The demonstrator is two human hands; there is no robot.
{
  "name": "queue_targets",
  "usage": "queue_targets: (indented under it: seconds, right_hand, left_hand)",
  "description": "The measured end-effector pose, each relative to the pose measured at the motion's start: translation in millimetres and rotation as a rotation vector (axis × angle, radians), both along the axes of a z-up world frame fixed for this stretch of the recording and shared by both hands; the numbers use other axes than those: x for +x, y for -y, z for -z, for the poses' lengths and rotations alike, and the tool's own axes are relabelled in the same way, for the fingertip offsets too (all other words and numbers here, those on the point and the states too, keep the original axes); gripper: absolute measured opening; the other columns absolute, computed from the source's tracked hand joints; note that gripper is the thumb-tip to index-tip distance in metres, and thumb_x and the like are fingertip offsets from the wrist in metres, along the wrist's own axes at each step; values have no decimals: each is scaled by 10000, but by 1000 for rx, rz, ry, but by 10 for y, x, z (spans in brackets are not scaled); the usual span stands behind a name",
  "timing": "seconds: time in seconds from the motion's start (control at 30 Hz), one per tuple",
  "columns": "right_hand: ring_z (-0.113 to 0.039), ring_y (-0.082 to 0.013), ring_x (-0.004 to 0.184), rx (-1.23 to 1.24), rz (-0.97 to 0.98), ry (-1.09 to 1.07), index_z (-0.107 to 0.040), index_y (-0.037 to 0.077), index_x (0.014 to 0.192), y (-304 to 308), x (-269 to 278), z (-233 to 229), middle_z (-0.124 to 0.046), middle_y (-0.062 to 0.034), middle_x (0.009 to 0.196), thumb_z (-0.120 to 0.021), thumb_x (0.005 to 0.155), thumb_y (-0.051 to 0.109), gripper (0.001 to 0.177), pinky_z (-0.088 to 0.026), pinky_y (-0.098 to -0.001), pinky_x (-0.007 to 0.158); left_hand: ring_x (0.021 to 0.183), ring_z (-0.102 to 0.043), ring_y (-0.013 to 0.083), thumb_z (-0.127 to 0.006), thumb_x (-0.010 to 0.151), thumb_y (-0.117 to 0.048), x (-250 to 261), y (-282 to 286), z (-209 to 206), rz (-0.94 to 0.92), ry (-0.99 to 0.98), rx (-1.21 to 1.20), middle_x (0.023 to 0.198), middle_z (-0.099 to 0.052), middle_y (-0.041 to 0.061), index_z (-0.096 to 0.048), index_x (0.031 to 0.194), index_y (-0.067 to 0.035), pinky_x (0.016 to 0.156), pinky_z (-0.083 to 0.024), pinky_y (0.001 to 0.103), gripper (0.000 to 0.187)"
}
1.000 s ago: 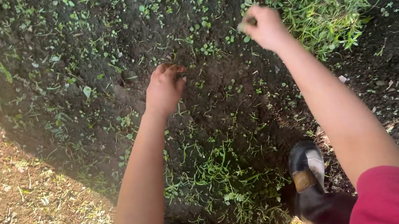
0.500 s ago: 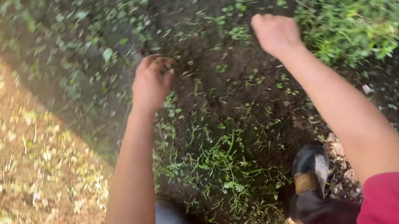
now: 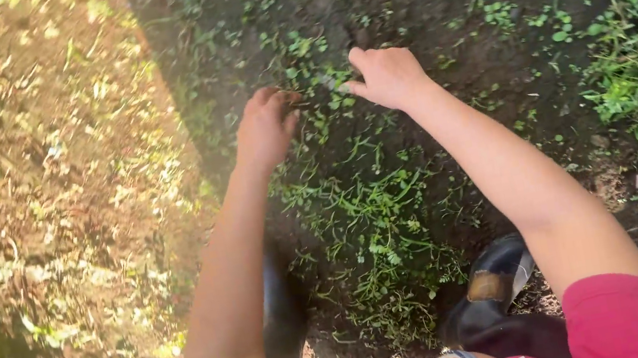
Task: Removing weeds from a patch of soil in a garden area using hands.
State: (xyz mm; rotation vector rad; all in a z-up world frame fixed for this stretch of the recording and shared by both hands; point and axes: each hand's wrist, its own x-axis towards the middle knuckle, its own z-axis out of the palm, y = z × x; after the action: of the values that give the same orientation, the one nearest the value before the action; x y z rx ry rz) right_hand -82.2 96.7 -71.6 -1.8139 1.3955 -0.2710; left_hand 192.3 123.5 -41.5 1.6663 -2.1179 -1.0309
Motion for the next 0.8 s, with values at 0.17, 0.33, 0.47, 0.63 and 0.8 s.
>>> queue_targets:
  seconds: [0.17,0.33,0.47,0.63,0.8]
  right_hand:
    - [-728,-316,775,-418,-287,-464,-641,96,986,-112,89,397,-696,-124,847,-629,975,167,72,-579,-448,626]
    - [-709,-340,733,-290,27,-456,-621,95,906,134,-151,181,-690,-141,827,-602,1007,180,133,-559,-469,615]
    - [-679,-353,717,44,238,-150,-609,62,945,114,-248,254,-670,-154,783,-588,1093,317,296,-533,-482,642]
    - [-688,-335,690,-220,-136,-329,-605,63,882,-208,254,-110,-673,-131,775,-684,959,387,342,-552,-465,580]
    - [-700,-288,702,-529,-285,-484,-584,81,899,-450,342,410,-658,-105,790,-690,954,348,292,-571,-409,582]
  left_hand:
    - [1190,-607,354,-737,901,-186,153,-193,49,29,3,3,1287,-629,130,-730,1200,-152,989,-516,456,301]
    - [1139,-624,355,-724,917,-198,115,-173,85,26,-21,-16,1235,-643,124,-728,1188,-151,962,-529,460,275]
    - [1057,-635,343,-747,894,-367,-166,-98,-117,66,179,55,1107,-637,146,-682,1060,-56,872,-533,479,358]
    - [997,-649,265,-671,893,-458,-430,-260,447,283,540,-49,1038,-639,96,-669,1015,-93,803,-539,423,385]
    - [926,-667,266,-640,894,-205,-2,-49,398,142,486,-215,967,-653,71,-716,919,-140,730,-563,429,103]
